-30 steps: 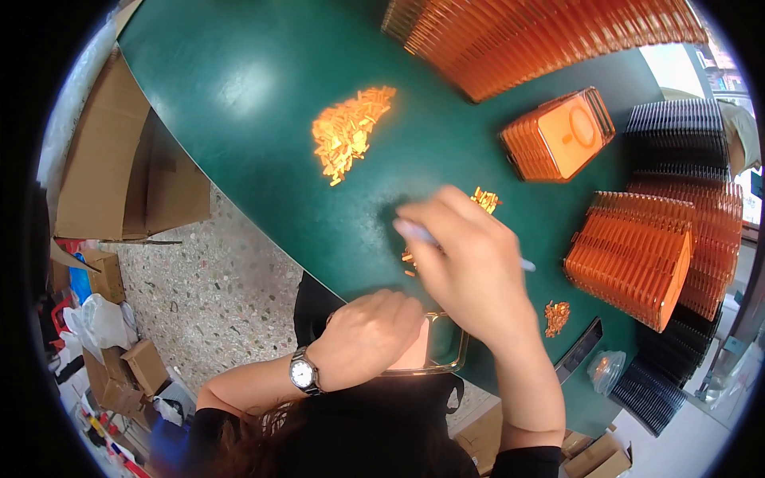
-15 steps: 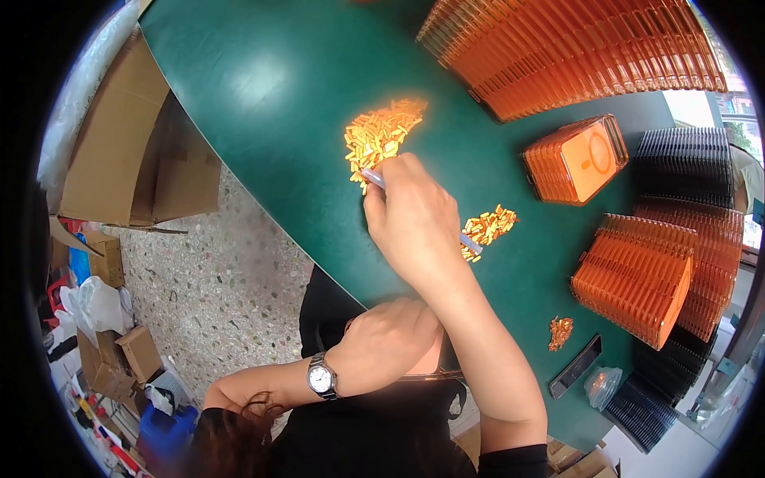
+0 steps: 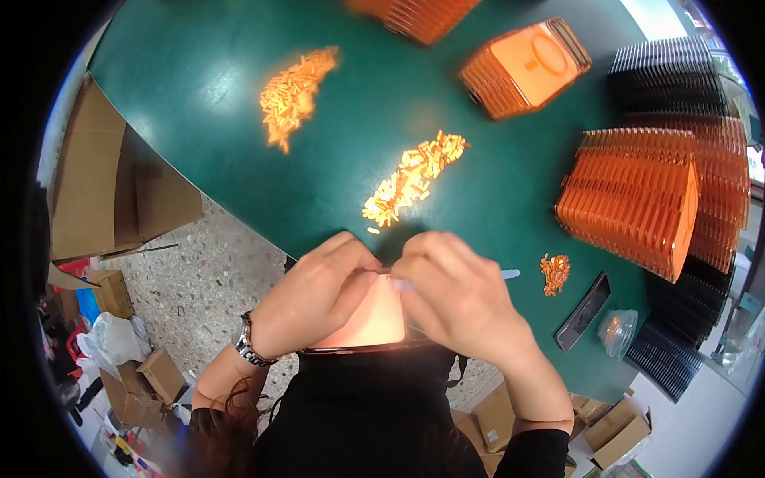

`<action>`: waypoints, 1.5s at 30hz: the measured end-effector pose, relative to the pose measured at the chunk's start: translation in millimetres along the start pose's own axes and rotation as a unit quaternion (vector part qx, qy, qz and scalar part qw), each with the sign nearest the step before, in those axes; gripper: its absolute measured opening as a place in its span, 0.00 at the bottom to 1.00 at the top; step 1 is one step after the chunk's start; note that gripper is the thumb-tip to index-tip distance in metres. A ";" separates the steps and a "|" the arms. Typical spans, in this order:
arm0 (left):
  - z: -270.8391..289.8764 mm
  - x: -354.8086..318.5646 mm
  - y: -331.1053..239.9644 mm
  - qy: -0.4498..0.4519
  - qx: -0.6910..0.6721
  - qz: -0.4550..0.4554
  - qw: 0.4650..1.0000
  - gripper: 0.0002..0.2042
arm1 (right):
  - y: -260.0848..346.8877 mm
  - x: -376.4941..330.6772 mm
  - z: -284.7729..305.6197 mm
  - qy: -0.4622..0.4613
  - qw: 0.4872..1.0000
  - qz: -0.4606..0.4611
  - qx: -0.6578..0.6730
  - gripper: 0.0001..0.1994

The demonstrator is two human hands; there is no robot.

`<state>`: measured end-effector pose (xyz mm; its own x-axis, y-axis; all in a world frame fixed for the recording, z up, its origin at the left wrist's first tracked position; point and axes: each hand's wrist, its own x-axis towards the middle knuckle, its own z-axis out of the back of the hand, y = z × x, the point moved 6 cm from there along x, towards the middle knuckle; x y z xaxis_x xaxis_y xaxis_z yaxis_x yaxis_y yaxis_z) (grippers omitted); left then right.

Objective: Apply adhesive to the edges of phone cases for assembly.

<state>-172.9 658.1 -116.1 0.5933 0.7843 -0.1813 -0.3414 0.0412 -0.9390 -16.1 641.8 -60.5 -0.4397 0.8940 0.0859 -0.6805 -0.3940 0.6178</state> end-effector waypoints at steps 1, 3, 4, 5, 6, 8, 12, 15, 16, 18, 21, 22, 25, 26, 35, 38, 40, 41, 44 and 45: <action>-0.9 1.4 -1.4 0.007 0.002 0.001 1.000 0.04 | -1.1 -3.4 -4.4 -0.004 1.000 -0.006 0.002 0.08; -1.0 2.6 -6.0 0.002 0.029 -0.011 1.000 0.04 | 3.0 -4.9 -13.0 -0.011 0.995 0.043 -0.092 0.10; -2.2 2.7 -7.0 -0.004 0.043 -0.003 0.999 0.03 | 4.4 -4.1 -15.7 -0.003 0.988 0.068 -0.141 0.13; -4.2 2.2 -7.2 0.000 0.046 -0.001 0.999 0.03 | 4.6 -5.8 -17.2 -0.006 0.988 0.066 -0.137 0.13; -4.6 1.8 -6.9 -0.008 0.053 -0.001 0.999 0.03 | 5.7 -7.4 -19.2 -0.010 0.985 0.076 -0.158 0.13; -5.7 0.8 -6.9 -0.014 0.062 0.000 0.998 0.03 | 6.6 -9.3 -22.7 -0.016 0.981 0.084 -0.176 0.13; -7.7 0.1 -8.0 -0.019 0.104 0.000 0.994 0.03 | 1.5 -12.3 -29.4 -0.040 0.983 0.055 -0.172 0.10; -11.4 0.3 -10.5 -0.019 0.148 -0.014 0.989 0.03 | -3.3 -14.4 -30.1 -0.057 0.986 0.038 -0.152 0.07; -12.8 0.2 -11.6 -0.020 0.171 -0.022 0.985 0.04 | -6.0 -14.7 -30.2 -0.057 0.989 0.024 -0.131 0.07; -13.2 -0.1 -12.3 -0.025 0.183 -0.030 0.982 0.04 | -9.6 -14.5 -32.2 -0.073 0.991 0.019 -0.113 0.07; -13.7 -0.8 -11.9 -0.034 0.197 -0.045 0.979 0.04 | -13.1 -15.6 -31.0 -0.087 0.993 0.009 -0.085 0.08; -13.4 -1.5 -12.3 -0.037 0.201 -0.051 0.977 0.04 | -13.7 -15.4 -31.2 -0.086 0.994 0.005 -0.074 0.08; -13.3 -0.9 -14.6 -0.033 0.210 -0.061 0.975 0.04 | -17.5 -17.1 -29.6 -0.077 0.996 0.014 -0.045 0.07; -14.5 -1.0 -15.0 -0.034 0.211 -0.060 0.975 0.04 | -17.1 -18.5 -27.0 -0.077 0.996 0.015 -0.045 0.07; -17.6 -1.4 -12.6 -0.042 0.219 -0.027 0.975 0.03 | -3.9 -22.5 -31.4 0.009 0.976 -0.010 -0.219 0.22; -17.2 -0.9 -13.1 -0.037 0.224 -0.039 0.973 0.04 | -1.5 -20.4 -36.4 0.017 0.969 0.013 -0.247 0.21; -16.7 -1.2 -13.2 -0.038 0.215 -0.045 0.975 0.04 | 0.0 -20.1 -40.0 0.014 0.968 0.022 -0.250 0.21; -16.5 -2.1 -13.0 -0.039 0.216 -0.045 0.975 0.04 | -1.0 -21.2 -40.9 0.014 0.968 0.022 -0.251 0.21; -16.4 -1.9 -10.5 -0.041 0.223 -0.054 0.972 0.04 | -2.3 -21.6 -36.8 -0.004 0.972 0.034 -0.231 0.21; -17.6 -2.0 -10.6 -0.035 0.229 -0.066 0.971 0.05 | -2.9 -21.9 -29.0 -0.005 0.975 0.026 -0.220 0.21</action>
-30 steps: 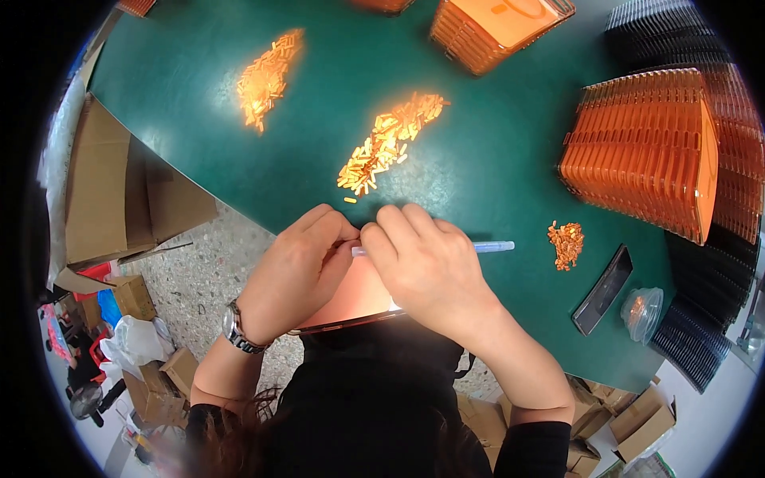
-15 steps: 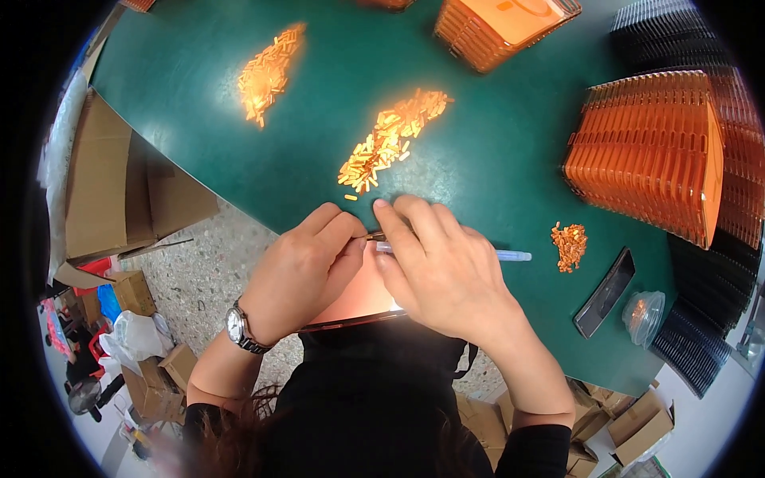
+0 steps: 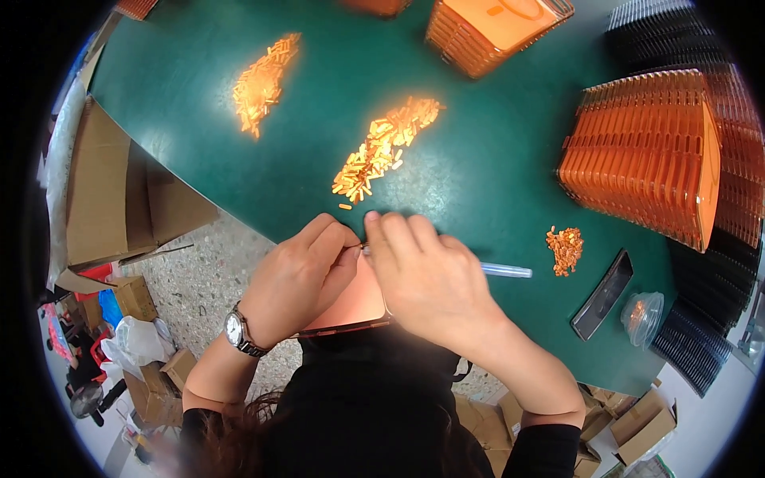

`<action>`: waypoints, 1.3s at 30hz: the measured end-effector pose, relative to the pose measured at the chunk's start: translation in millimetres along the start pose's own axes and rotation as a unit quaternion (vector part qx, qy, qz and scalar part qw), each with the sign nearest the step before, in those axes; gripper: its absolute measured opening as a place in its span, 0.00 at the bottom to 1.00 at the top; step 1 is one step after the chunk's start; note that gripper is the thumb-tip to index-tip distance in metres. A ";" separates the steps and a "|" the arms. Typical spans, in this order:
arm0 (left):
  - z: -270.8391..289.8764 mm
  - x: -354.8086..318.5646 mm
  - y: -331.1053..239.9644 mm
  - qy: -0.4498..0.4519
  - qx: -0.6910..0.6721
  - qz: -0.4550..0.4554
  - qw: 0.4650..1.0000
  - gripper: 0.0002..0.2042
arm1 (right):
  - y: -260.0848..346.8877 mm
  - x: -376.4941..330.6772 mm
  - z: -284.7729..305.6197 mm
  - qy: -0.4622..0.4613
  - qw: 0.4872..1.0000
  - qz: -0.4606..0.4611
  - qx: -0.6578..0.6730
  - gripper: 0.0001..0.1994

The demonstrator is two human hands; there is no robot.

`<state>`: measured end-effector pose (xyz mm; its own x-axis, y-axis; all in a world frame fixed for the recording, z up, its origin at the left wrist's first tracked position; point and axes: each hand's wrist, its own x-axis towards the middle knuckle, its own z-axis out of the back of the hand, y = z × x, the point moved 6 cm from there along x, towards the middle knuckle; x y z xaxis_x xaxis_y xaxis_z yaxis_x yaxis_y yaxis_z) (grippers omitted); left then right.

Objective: Apply adhesive to the edges of phone cases for assembly.

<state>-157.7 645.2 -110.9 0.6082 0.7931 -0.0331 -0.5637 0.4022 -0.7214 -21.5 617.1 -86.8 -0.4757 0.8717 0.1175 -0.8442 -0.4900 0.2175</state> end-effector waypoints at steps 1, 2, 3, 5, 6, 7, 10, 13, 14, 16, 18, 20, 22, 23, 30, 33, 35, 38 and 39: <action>-0.2 -0.4 -1.0 0.004 0.005 -0.013 1.000 0.06 | -2.1 0.0 3.4 0.000 1.000 -0.008 0.011 0.21; 1.6 -1.0 -1.2 0.001 0.008 -0.011 1.000 0.06 | -0.9 0.3 3.2 -0.002 1.000 -0.004 0.013 0.21; 3.3 -0.2 -1.6 0.006 -0.013 -0.012 1.000 0.05 | 3.3 0.5 2.2 0.007 1.000 0.023 -0.008 0.21; 3.9 -0.9 -0.8 0.011 -0.034 -0.014 0.999 0.05 | 10.8 0.7 -1.3 0.029 0.997 0.048 -0.044 0.20; 4.6 -2.1 -0.5 0.007 -0.042 -0.008 0.999 0.04 | 12.2 0.8 -1.3 0.028 0.997 0.049 -0.046 0.20; 5.0 -3.2 0.2 0.003 -0.050 -0.002 0.999 0.04 | 12.2 0.4 -1.8 0.021 0.998 0.041 -0.045 0.19; 5.1 -3.7 1.5 -0.012 -0.076 0.034 0.996 0.04 | 13.2 -0.2 -5.0 0.008 0.999 0.016 -0.041 0.17; 6.4 -4.8 -6.6 -0.025 -0.033 0.036 0.999 0.03 | 11.1 -1.6 -10.7 -0.016 1.000 -0.011 -0.012 0.14; 7.4 -6.2 -11.2 -0.024 -0.032 0.032 0.999 0.03 | 9.4 -2.8 -8.3 -0.035 0.999 -0.018 0.014 0.12; 14.6 -8.5 -11.6 -0.005 -0.044 0.050 0.998 0.05 | 10.2 -2.4 -2.8 -0.029 0.999 -0.017 0.024 0.14; 35.5 -7.9 -19.5 0.035 -0.084 0.026 0.995 0.09 | 7.7 -3.5 9.2 -0.028 0.999 -0.016 0.032 0.17; 54.6 -0.4 -25.9 0.076 -0.123 0.001 0.990 0.14 | 2.8 -12.1 34.0 -0.124 0.991 0.044 0.019 0.14; 62.5 9.0 -29.2 0.208 -0.329 0.044 0.920 0.18 | -0.9 -21.4 48.6 -0.185 0.981 0.052 -0.017 0.13; 57.7 8.8 -24.7 0.241 -0.395 0.047 0.885 0.28 | -2.7 -24.5 58.0 -0.234 0.970 0.056 -0.043 0.12; 46.1 18.9 -37.5 0.253 -0.359 0.168 0.883 0.41 | -48.6 -49.7 58.0 -0.425 0.901 -0.054 0.066 0.25; 62.8 49.7 -56.9 0.129 -0.217 0.098 0.963 0.44 | -77.0 -51.9 9.4 -0.254 0.946 -0.147 0.139 0.26; 64.6 71.6 -73.3 0.097 -0.135 0.052 0.985 0.45 | -69.2 -49.2 6.8 -0.222 0.963 -0.116 0.102 0.25; 67.2 110.9 -103.6 -0.006 0.037 -0.085 0.996 0.45 | -63.3 -41.4 0.1 -0.195 0.975 -0.087 0.068 0.24; 64.2 131.9 -108.2 -0.057 0.094 -0.104 0.989 0.45 | -65.6 -43.6 -4.3 -0.200 0.973 -0.088 0.075 0.23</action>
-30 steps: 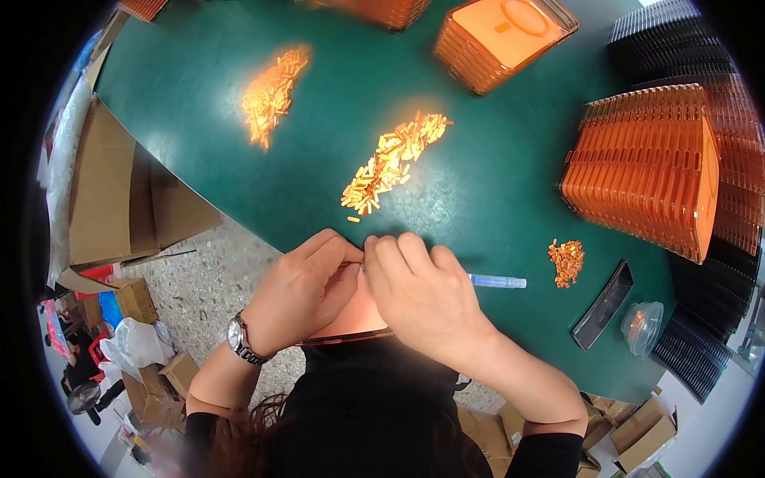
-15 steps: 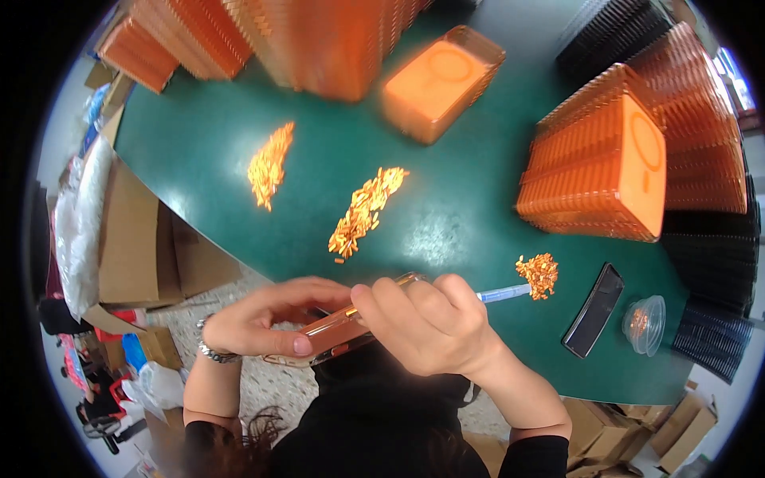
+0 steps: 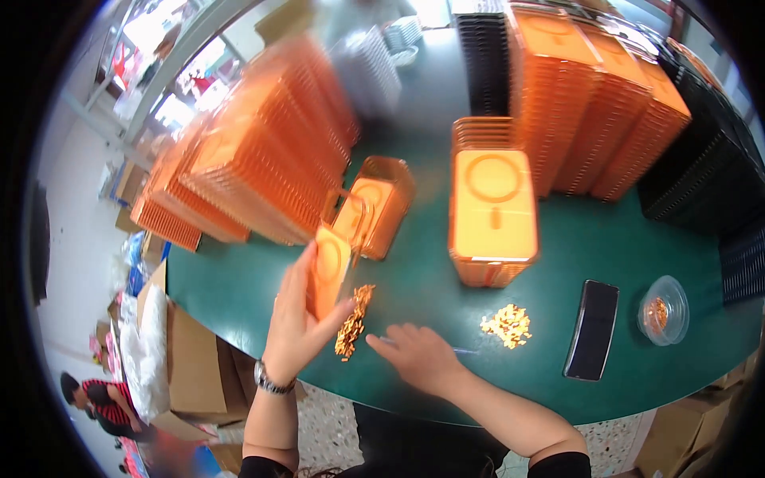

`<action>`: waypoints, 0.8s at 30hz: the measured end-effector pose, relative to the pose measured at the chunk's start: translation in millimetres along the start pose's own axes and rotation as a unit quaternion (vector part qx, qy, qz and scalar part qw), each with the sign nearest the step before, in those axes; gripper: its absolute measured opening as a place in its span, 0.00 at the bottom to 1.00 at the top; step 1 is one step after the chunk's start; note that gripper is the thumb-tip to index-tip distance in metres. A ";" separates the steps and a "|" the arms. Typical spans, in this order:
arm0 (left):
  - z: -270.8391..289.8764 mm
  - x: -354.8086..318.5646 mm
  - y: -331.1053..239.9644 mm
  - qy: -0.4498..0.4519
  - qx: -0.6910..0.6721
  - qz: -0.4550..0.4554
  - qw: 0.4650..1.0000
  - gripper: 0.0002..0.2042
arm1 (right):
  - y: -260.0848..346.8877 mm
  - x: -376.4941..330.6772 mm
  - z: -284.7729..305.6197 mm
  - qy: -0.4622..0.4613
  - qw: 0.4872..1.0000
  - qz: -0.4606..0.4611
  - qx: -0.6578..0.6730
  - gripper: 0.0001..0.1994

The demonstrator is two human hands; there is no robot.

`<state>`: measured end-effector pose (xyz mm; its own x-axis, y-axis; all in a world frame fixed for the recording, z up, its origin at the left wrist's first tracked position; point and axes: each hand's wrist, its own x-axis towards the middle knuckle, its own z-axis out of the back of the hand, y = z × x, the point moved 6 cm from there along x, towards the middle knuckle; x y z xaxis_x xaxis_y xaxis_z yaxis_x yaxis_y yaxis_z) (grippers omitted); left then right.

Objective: Apply adhesive to the edges of phone cases for assembly.

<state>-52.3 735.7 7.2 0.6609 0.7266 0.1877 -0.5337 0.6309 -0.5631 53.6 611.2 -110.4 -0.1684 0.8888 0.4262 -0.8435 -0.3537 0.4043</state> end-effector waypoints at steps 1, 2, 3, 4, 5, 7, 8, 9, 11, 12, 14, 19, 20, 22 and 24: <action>1.1 18.3 -4.3 -0.051 0.066 -0.013 0.996 0.45 | -0.1 -1.1 0.6 -0.011 1.000 -0.003 -0.004 0.23; -3.3 40.5 -7.9 -0.067 0.085 -0.024 0.994 0.44 | -0.5 -2.0 0.7 -0.016 1.000 -0.003 0.016 0.22; -11.8 61.5 -4.7 -0.065 0.088 -0.033 0.993 0.44 | -0.1 -3.6 1.2 -0.020 0.999 -0.003 0.037 0.22; -22.6 81.3 5.3 -0.059 0.120 -0.016 0.991 0.44 | 0.1 -5.1 2.4 -0.027 0.999 -0.006 0.036 0.22; -25.9 93.7 10.6 -0.058 0.157 0.001 0.986 0.44 | 2.7 -4.1 5.1 -0.024 0.999 0.000 0.037 0.21; -43.7 112.9 26.3 -0.008 0.194 0.038 0.980 0.45 | -0.1 -5.8 5.2 -0.023 0.999 -0.004 0.031 0.21; -51.0 119.8 35.7 0.039 0.230 0.083 0.969 0.45 | -0.2 -6.5 3.4 -0.022 0.999 -0.002 0.032 0.20; -53.9 122.5 36.6 0.041 0.232 0.074 0.969 0.45 | -1.3 -7.2 2.4 -0.020 0.999 -0.002 0.034 0.20; -51.6 114.6 42.8 0.034 0.235 0.080 0.968 0.46 | -1.4 -6.2 2.6 -0.024 0.999 -0.004 0.032 0.20; -48.8 110.4 40.1 0.037 0.241 0.086 0.966 0.47 | -0.7 -6.5 2.3 -0.020 0.999 0.002 0.032 0.20; -46.4 106.8 39.8 0.037 0.256 0.080 0.963 0.47 | -1.3 -6.1 2.7 -0.017 0.999 -0.003 0.035 0.20; -39.4 112.5 36.4 0.054 0.276 0.085 0.956 0.49 | -1.7 -7.2 0.5 -0.016 0.999 -0.012 0.042 0.19; -41.6 114.5 39.3 0.073 0.273 0.091 0.955 0.49 | -2.2 -7.9 -1.0 -0.017 0.999 -0.012 0.046 0.19; -41.0 117.0 44.3 0.091 0.272 0.095 0.953 0.49 | -2.0 -7.0 -0.8 -0.022 0.998 -0.012 0.050 0.19; -39.8 116.6 48.2 0.093 0.279 0.106 0.950 0.49 | -1.6 -7.4 -2.1 -0.007 0.999 -0.016 0.050 0.19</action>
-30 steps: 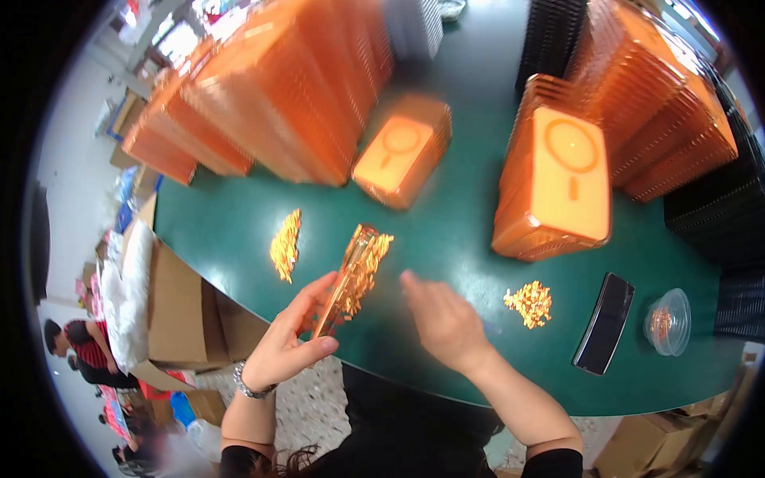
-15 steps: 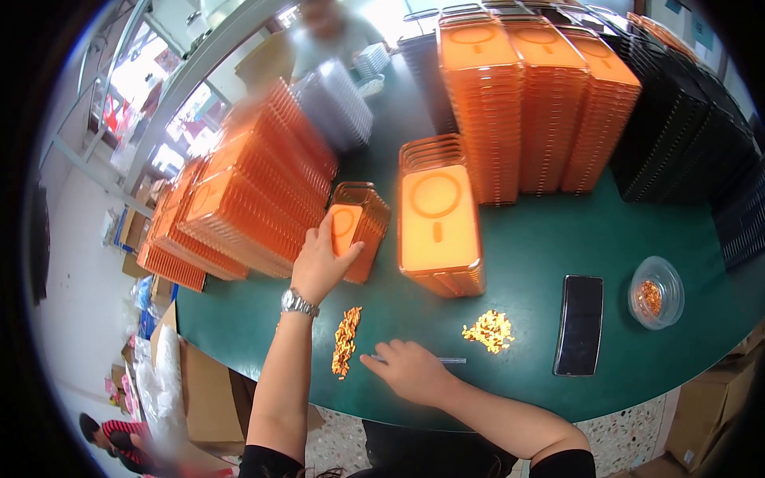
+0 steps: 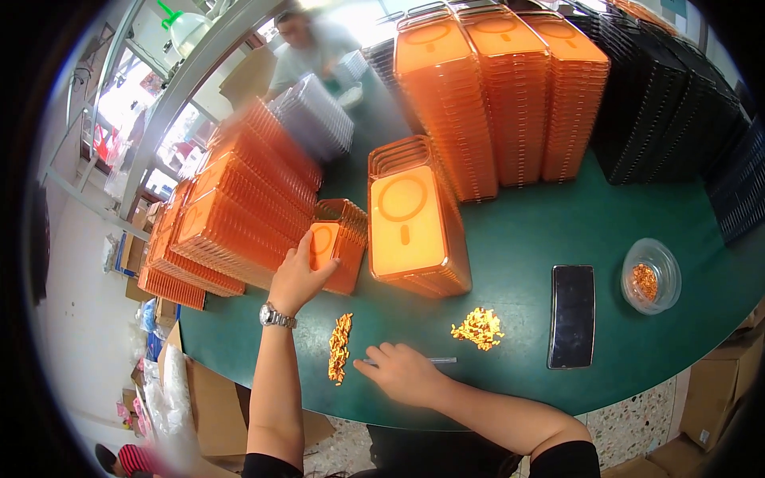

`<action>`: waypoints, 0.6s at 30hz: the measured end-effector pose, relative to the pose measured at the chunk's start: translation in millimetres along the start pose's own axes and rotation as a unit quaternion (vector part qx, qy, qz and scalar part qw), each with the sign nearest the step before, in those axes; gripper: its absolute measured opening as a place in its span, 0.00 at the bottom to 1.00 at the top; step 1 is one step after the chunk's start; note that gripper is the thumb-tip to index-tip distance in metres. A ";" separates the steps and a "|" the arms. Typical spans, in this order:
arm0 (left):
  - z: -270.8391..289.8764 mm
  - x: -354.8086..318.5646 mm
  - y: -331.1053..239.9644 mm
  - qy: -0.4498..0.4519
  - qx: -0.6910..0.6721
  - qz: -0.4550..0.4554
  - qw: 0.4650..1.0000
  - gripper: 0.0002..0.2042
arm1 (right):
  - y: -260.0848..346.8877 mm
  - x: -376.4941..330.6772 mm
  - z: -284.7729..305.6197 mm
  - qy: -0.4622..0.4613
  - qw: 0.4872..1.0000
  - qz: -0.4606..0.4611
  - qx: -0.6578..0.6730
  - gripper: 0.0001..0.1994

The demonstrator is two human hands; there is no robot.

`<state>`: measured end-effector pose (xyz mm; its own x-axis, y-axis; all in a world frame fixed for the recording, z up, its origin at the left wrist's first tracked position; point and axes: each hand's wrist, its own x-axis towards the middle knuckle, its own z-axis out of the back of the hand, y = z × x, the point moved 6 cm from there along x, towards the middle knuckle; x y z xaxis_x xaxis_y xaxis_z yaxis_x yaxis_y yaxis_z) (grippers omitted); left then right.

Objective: Apply adhesive to the edges of phone cases for assembly.

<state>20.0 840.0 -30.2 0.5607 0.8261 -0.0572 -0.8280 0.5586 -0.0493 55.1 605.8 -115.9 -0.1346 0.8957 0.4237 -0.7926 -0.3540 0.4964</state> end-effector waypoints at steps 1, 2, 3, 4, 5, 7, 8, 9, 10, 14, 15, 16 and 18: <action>0.5 -0.9 -1.6 0.001 0.001 -0.002 1.000 0.49 | -0.5 -0.2 0.3 -0.001 1.000 -0.002 0.000 0.19; 1.4 -2.9 -2.6 0.012 -0.004 0.007 1.000 0.50 | -1.1 -0.1 -0.9 0.010 1.000 -0.003 0.005 0.19; 2.7 -5.2 -5.1 0.024 -0.008 0.015 1.000 0.50 | -2.3 -0.8 -2.4 0.021 1.000 -0.004 0.009 0.20; 6.1 -8.6 -10.2 0.025 -0.008 0.013 1.000 0.50 | -3.4 -1.6 -2.7 0.021 1.000 -0.006 0.010 0.20; 11.9 -13.2 -17.7 0.020 0.002 0.005 1.000 0.49 | -4.2 -2.4 -3.3 0.022 1.000 -0.007 0.011 0.20; 21.9 -17.0 -23.5 0.012 0.012 -0.003 1.000 0.48 | -3.7 -1.0 -3.2 0.023 1.000 -0.008 0.011 0.21; 38.6 -17.3 -28.8 -0.086 0.003 -0.058 0.995 0.47 | -2.2 0.9 -3.1 0.027 0.999 -0.008 0.018 0.21; 54.9 -21.6 -36.1 -0.183 -0.009 -0.111 0.977 0.45 | -0.5 1.7 -3.4 0.034 0.999 -0.009 0.025 0.21; 72.8 -24.0 -54.8 -0.192 -0.098 -0.141 0.966 0.44 | -1.0 1.3 -4.4 0.037 0.999 -0.012 0.023 0.21; 125.9 -39.2 -155.8 -0.190 -0.169 -0.224 0.941 0.46 | -3.4 -0.4 -5.3 0.030 1.000 -0.001 -0.008 0.21; 128.8 -40.0 -177.1 -0.197 -0.107 -0.238 0.945 0.47 | -3.2 -0.9 -4.1 0.016 1.000 0.003 -0.006 0.20; 132.8 -39.4 -190.8 -0.199 -0.109 -0.232 0.946 0.47 | -2.6 -1.3 -4.7 0.021 1.000 0.007 -0.006 0.20; 114.9 -31.6 -212.4 -0.034 0.027 -0.229 0.972 0.46 | -2.3 -2.9 -1.2 -0.007 1.000 0.012 -0.007 0.22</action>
<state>177.1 703.9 96.7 0.8709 0.4910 0.0240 -0.4911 0.8711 -0.0016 56.6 604.4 -119.1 -0.1460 0.8830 0.4461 -0.7976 -0.3718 0.4749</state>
